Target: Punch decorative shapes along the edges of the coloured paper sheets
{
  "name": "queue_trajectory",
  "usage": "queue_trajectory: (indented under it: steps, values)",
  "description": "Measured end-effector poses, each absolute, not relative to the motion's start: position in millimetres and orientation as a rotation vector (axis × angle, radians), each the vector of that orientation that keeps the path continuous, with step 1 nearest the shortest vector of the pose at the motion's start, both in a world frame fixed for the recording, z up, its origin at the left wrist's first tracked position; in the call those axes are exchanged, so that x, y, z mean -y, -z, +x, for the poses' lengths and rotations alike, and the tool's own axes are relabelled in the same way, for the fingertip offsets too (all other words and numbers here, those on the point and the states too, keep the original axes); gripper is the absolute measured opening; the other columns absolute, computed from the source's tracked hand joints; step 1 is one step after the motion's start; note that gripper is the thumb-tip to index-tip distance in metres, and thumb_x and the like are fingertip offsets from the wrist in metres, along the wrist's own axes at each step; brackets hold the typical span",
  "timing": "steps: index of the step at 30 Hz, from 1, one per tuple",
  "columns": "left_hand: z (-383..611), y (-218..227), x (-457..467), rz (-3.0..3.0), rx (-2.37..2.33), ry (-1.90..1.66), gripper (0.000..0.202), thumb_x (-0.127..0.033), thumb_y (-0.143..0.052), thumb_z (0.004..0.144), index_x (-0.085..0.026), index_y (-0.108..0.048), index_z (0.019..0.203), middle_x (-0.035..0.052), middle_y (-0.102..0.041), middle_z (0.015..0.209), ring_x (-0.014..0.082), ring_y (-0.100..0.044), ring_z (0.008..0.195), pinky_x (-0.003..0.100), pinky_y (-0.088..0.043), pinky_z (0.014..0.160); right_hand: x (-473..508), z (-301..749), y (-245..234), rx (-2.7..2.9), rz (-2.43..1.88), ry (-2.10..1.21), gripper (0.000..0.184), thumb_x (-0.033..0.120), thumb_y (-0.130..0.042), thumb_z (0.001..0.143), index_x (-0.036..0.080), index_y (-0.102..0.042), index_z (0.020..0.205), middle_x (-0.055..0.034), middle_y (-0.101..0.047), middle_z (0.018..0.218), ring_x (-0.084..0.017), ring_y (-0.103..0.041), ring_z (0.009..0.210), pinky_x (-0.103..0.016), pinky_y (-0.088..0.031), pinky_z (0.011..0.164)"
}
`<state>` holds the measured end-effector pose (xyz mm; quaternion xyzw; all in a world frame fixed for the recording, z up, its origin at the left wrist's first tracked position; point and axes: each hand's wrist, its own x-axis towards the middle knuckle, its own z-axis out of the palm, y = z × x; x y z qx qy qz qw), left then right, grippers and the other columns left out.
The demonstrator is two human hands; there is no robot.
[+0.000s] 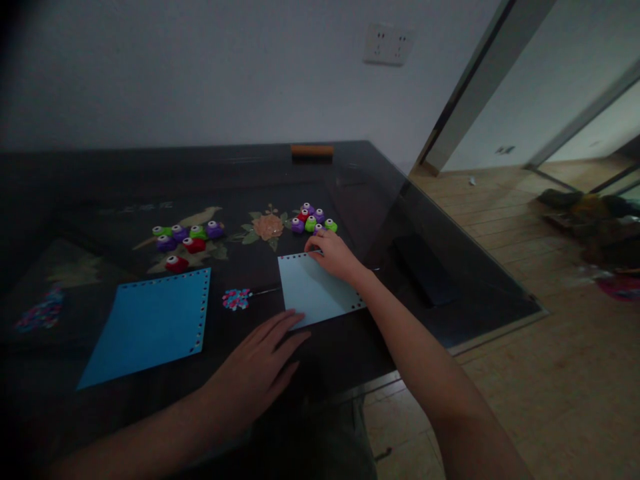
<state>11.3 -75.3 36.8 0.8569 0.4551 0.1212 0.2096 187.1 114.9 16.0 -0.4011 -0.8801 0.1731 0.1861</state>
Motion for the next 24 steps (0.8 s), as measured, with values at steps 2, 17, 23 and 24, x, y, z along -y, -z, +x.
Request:
queue_trajectory:
  steps: [2, 17, 23, 24]
  values:
    - [10.6, -35.1, 74.2, 2.383, -1.268, -0.345, 0.042, -0.012, -0.051, 0.083, -0.016, -0.055, 0.125, 0.0157, -0.049, 0.14, 0.0313, -0.042, 0.132, 0.051, -0.041, 0.105, -115.5, 187.6, -15.3, 2.475, -1.117, -0.488, 0.013, 0.011, -0.055, 0.084, 0.018, -0.065, 0.09, -0.0084, -0.058, 0.095, -0.022, -0.053, 0.093, -0.036, -0.042, 0.085]
    - [11.0, -35.6, 73.9, 2.344, -1.257, -0.335, 0.043, -0.014, -0.051, 0.084, -0.013, -0.052, 0.127, 0.0194, -0.046, 0.142, 0.0309, -0.039, 0.134, 0.048, -0.04, 0.107, -118.9, 190.9, -11.9, 2.458, -1.076, -0.54, 0.013, 0.009, -0.056, 0.082, 0.018, -0.065, 0.087, -0.0069, -0.061, 0.092, -0.022, -0.053, 0.093, -0.035, -0.041, 0.083]
    - [12.8, -35.3, 74.5, 2.443, -1.244, -0.277, 0.048, -0.012, -0.051, 0.084, -0.01, -0.048, 0.132, 0.0205, -0.044, 0.143, 0.0315, -0.039, 0.134, 0.047, -0.04, 0.106, -120.0, 194.9, -10.5, 2.443, -1.098, -0.511, 0.013, 0.01, -0.057, 0.081, 0.019, -0.066, 0.085, -0.0066, -0.061, 0.092, -0.022, -0.054, 0.092, -0.036, -0.042, 0.084]
    - [13.0, -34.6, 74.8, 2.459, -1.239, -0.268, 0.048, -0.012, -0.051, 0.084, -0.01, -0.048, 0.132, 0.0206, -0.044, 0.143, 0.0314, -0.039, 0.134, 0.046, -0.04, 0.107, -120.2, 195.1, -10.2, 2.443, -1.102, -0.505, 0.013, 0.01, -0.057, 0.081, 0.019, -0.066, 0.085, -0.0068, -0.061, 0.092, -0.022, -0.054, 0.092, -0.036, -0.042, 0.084]
